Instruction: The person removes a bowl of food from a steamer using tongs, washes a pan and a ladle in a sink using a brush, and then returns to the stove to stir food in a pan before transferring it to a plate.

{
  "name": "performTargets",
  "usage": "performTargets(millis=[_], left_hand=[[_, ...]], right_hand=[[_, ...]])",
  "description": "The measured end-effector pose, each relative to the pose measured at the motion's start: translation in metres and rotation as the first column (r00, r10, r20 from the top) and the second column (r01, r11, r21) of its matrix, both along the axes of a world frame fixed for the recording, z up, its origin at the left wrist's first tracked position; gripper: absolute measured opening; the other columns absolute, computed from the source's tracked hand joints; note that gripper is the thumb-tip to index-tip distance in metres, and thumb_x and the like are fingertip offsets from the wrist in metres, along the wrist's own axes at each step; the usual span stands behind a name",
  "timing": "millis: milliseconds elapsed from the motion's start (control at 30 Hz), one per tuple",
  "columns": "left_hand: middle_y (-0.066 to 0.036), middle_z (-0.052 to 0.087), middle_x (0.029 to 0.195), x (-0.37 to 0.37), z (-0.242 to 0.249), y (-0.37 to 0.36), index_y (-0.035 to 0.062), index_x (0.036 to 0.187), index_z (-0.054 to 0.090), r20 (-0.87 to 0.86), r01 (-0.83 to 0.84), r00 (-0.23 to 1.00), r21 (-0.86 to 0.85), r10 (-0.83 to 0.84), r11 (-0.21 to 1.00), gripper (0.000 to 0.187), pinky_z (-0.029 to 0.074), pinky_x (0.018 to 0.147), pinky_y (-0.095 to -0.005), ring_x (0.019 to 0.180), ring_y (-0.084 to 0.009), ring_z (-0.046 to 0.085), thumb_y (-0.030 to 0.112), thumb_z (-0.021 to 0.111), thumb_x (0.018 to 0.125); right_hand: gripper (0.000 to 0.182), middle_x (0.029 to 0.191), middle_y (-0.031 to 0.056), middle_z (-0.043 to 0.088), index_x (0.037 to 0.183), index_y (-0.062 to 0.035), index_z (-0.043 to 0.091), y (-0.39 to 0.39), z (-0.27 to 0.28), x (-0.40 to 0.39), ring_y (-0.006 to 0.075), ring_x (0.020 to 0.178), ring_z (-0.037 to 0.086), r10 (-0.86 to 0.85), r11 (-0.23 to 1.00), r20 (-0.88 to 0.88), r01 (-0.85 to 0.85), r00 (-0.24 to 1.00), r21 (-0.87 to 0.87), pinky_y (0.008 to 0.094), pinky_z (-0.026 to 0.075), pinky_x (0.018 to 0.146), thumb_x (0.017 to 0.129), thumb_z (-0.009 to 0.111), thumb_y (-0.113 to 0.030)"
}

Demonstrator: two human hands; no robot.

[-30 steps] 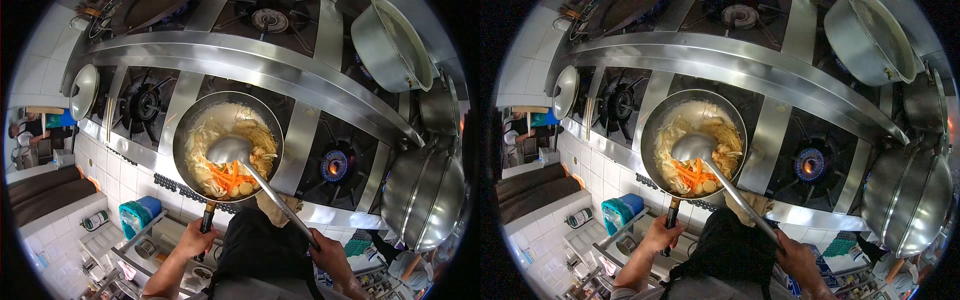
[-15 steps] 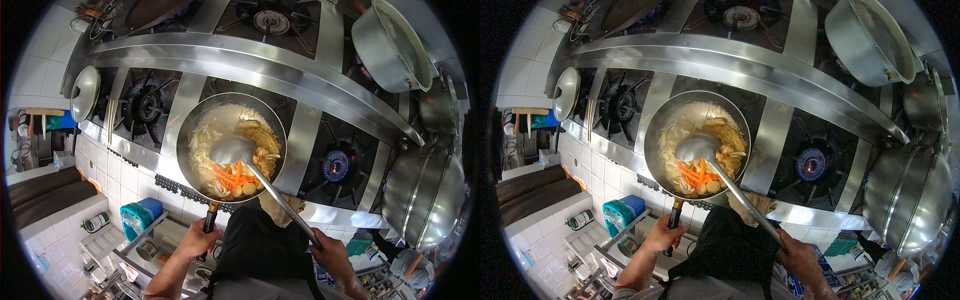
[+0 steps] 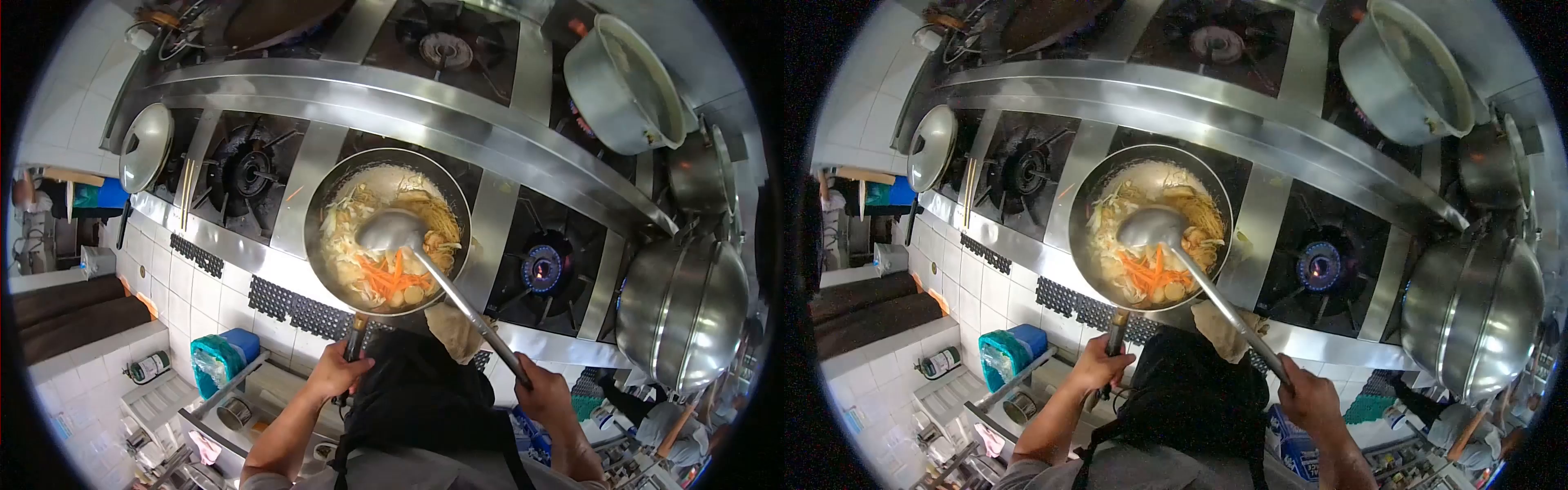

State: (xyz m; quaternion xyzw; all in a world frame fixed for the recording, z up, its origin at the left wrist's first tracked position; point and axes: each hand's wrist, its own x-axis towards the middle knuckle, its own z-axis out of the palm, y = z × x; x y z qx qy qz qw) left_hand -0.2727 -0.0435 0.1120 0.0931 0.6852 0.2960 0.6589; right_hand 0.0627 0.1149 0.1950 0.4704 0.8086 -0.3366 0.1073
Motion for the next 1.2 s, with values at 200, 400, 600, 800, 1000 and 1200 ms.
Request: performTargets(millis=[200, 400, 600, 800, 1000, 1200], left_hand=[[-0.003, 0.048, 0.053, 0.026, -0.022, -0.027, 0.0047, 0.085, 0.046, 0.099, -0.184, 0.981, 0.240, 0.165, 0.953, 0.020, 0.036, 0.037, -0.0282, 0.039, -0.0121, 0.047, 0.002, 0.066, 0.088], [-0.002, 0.049, 0.054, 0.013, 0.007, -0.147, 0.0055, 0.084, 0.047, 0.038, -0.231, 0.972, 0.333, 0.231, 0.914, 0.018, 0.036, 0.038, -0.0277, 0.041, -0.0113, 0.048, 0.001, 0.065, 0.088], [-0.001, 0.050, 0.055, -0.012, 0.039, -0.302, 0.0059, 0.084, 0.048, -0.049, -0.409, 0.894, 0.315, 0.445, 0.856, 0.018, 0.036, 0.038, -0.0276, 0.040, -0.0105, 0.048, 0.002, 0.064, 0.088], [-0.001, 0.047, 0.052, 0.018, 0.062, -0.400, 0.0057, 0.083, 0.048, -0.096, -0.717, 0.647, 0.262, 0.757, 0.646, 0.018, 0.036, 0.038, -0.0281, 0.039, -0.0108, 0.047, 0.003, 0.065, 0.087], [-0.002, 0.048, 0.054, 0.080, 0.082, -0.471, 0.0056, 0.081, 0.047, -0.081, -0.948, 0.171, 0.259, 0.982, 0.187, 0.021, 0.035, 0.037, -0.0285, 0.039, -0.0121, 0.047, 0.005, 0.068, 0.085], [-0.002, 0.048, 0.053, 0.123, 0.084, -0.477, 0.0057, 0.083, 0.046, -0.118, -0.904, -0.353, 0.299, 0.928, -0.306, 0.021, 0.037, 0.036, -0.0290, 0.039, -0.0118, 0.048, 0.003, 0.067, 0.085]], right_hand=[[0.049, 0.075, 0.0185, 0.064, 0.129, -0.0083, 0.056, -0.005, 0.034, -0.004, 0.0388, 0.065, 0.065, 0.046, 0.972, -0.142, -0.012, 0.989, 0.233, 0.0447, 0.052, 0.060, 0.081, 0.065, -0.011], [0.039, 0.068, 0.0069, 0.054, 0.121, -0.0037, 0.057, -0.046, 0.043, -0.032, 0.0117, 0.057, 0.054, 0.047, 0.973, -0.355, 0.038, 0.934, 0.228, 0.0272, 0.043, 0.053, 0.083, 0.065, -0.004], [0.031, 0.069, 0.0112, 0.060, 0.114, -0.0007, 0.058, -0.106, 0.054, -0.129, 0.0153, 0.057, 0.061, 0.340, 0.934, -0.361, -0.269, 0.868, 0.234, 0.0282, 0.047, 0.055, 0.083, 0.062, -0.004], [0.030, 0.071, 0.0123, 0.062, 0.112, 0.0022, 0.058, -0.148, 0.018, -0.265, 0.0133, 0.062, 0.064, 0.569, 0.803, -0.425, -0.588, 0.704, 0.101, 0.0286, 0.049, 0.058, 0.083, 0.062, -0.004], [0.030, 0.074, 0.0136, 0.065, 0.111, 0.0026, 0.059, -0.239, 0.025, -0.416, 0.0111, 0.069, 0.064, 0.862, 0.381, -0.407, -0.916, 0.302, 0.126, 0.0289, 0.049, 0.062, 0.083, 0.065, -0.003], [0.027, 0.073, 0.0199, 0.063, 0.107, -0.0027, 0.060, -0.366, 0.006, -0.548, 0.0382, 0.068, 0.065, 0.898, -0.106, -0.407, -0.979, -0.170, 0.176, 0.0387, 0.049, 0.061, 0.082, 0.065, -0.010]])
